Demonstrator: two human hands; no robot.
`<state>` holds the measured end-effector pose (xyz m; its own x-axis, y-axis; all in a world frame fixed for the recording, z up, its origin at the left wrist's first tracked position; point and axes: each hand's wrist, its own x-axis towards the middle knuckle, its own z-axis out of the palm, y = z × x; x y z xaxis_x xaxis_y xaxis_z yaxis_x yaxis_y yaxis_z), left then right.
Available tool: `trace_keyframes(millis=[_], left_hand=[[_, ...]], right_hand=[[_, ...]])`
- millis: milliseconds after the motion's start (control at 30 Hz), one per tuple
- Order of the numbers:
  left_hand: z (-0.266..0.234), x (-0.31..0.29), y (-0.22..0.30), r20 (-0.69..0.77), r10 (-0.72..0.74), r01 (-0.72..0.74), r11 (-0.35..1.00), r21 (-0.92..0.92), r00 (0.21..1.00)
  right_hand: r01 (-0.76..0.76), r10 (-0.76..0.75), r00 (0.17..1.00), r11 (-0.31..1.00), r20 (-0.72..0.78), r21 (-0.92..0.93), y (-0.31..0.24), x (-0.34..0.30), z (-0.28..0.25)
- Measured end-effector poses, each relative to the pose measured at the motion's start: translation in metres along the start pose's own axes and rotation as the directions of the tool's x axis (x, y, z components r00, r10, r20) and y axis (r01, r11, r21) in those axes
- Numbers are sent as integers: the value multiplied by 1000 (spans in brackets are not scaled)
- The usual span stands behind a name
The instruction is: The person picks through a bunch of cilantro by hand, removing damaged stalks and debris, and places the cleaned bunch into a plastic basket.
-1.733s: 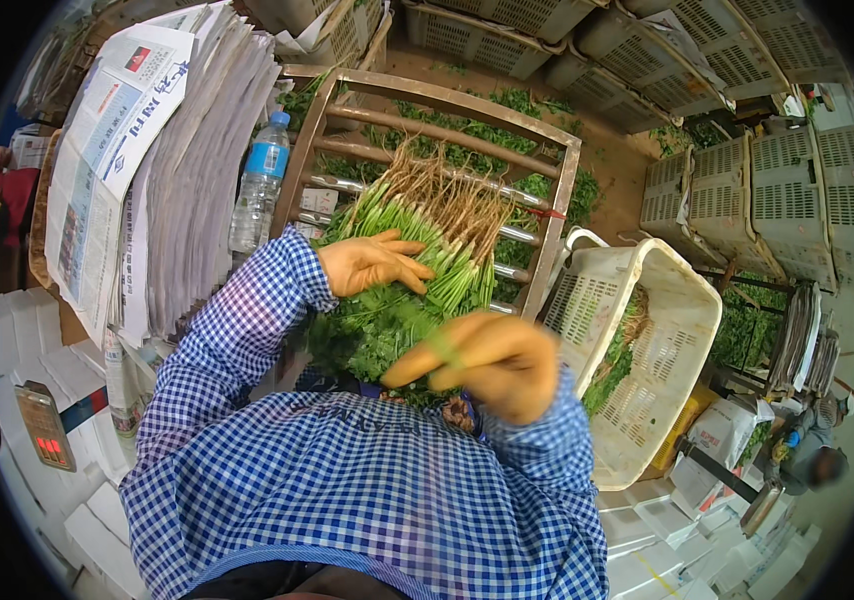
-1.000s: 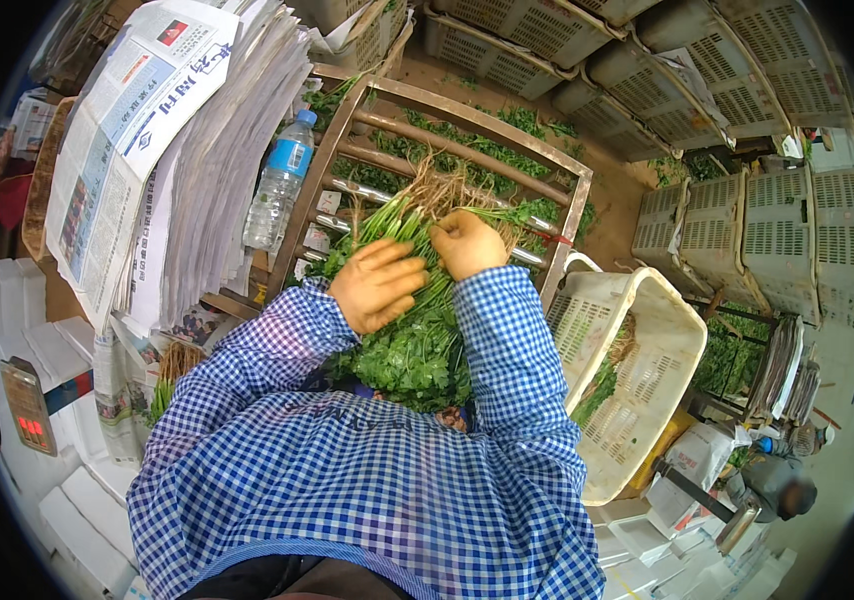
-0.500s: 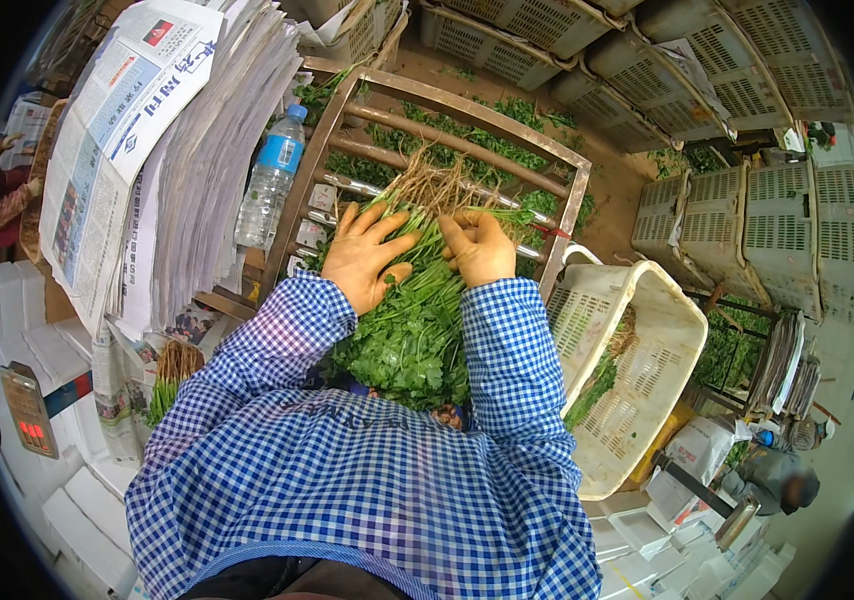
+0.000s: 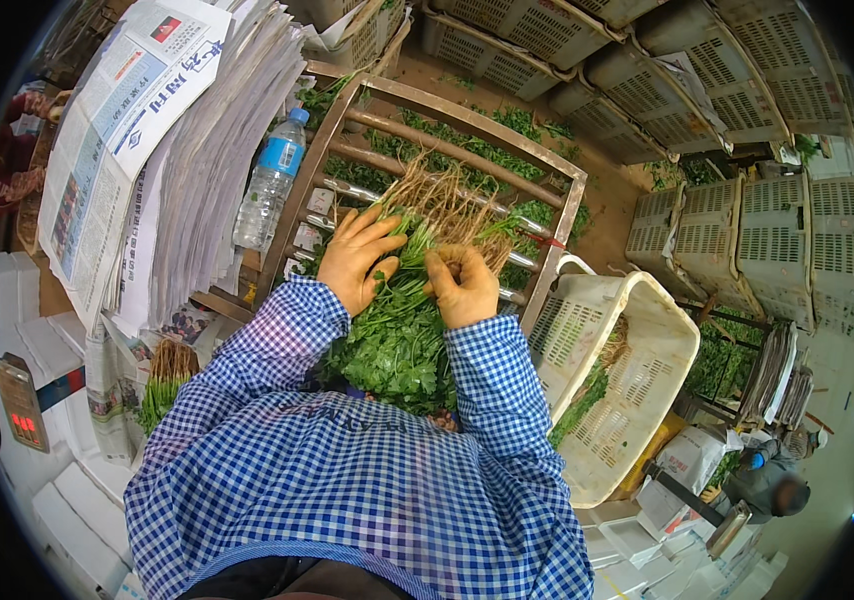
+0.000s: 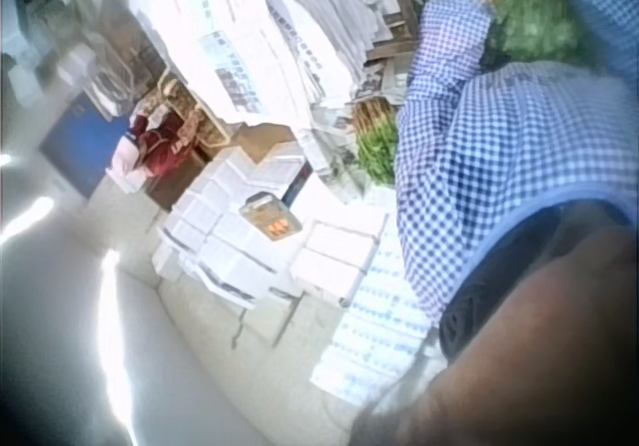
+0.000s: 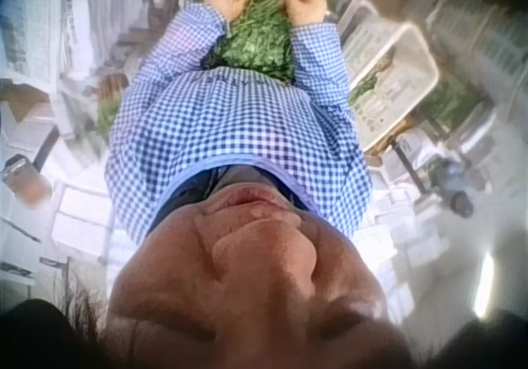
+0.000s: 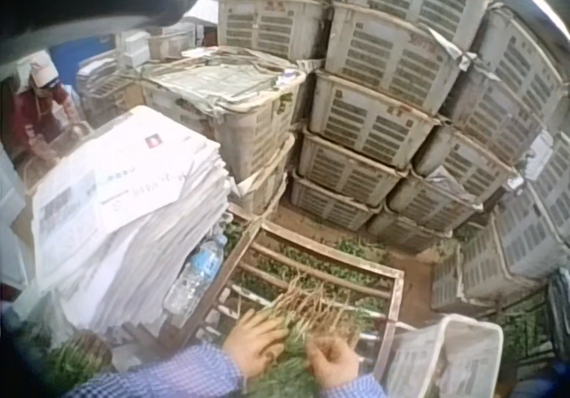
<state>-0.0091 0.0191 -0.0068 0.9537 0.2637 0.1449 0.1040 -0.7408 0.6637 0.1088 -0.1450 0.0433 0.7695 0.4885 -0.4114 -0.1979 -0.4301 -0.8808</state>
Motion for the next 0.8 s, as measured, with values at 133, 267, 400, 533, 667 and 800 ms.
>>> trace_keyframes(millis=[133,267,400,533,667,800], left_hand=[[0,0,-2,-28,20,-19,1000,24,999],[2,0,-3,-60,31,-31,1000,-2,998],[-1,1,0,-45,40,-38,999,37,998],[4,-1,-3,-26,40,-38,997,73,999],[3,0,0,-47,48,-45,997,56,998],[10,-2,-13,-135,36,-47,995,-83,990]], right_hand=[[152,-152,988,988,28,-9,0,-9,5],[49,-50,999,985,-5,-164,-21,-2,12],[-121,148,988,930,51,-346,-33,37,15],[-99,186,982,648,31,-755,-39,66,33],[-65,176,984,544,38,-837,-42,70,43],[-35,127,988,735,87,-677,-28,62,28]])
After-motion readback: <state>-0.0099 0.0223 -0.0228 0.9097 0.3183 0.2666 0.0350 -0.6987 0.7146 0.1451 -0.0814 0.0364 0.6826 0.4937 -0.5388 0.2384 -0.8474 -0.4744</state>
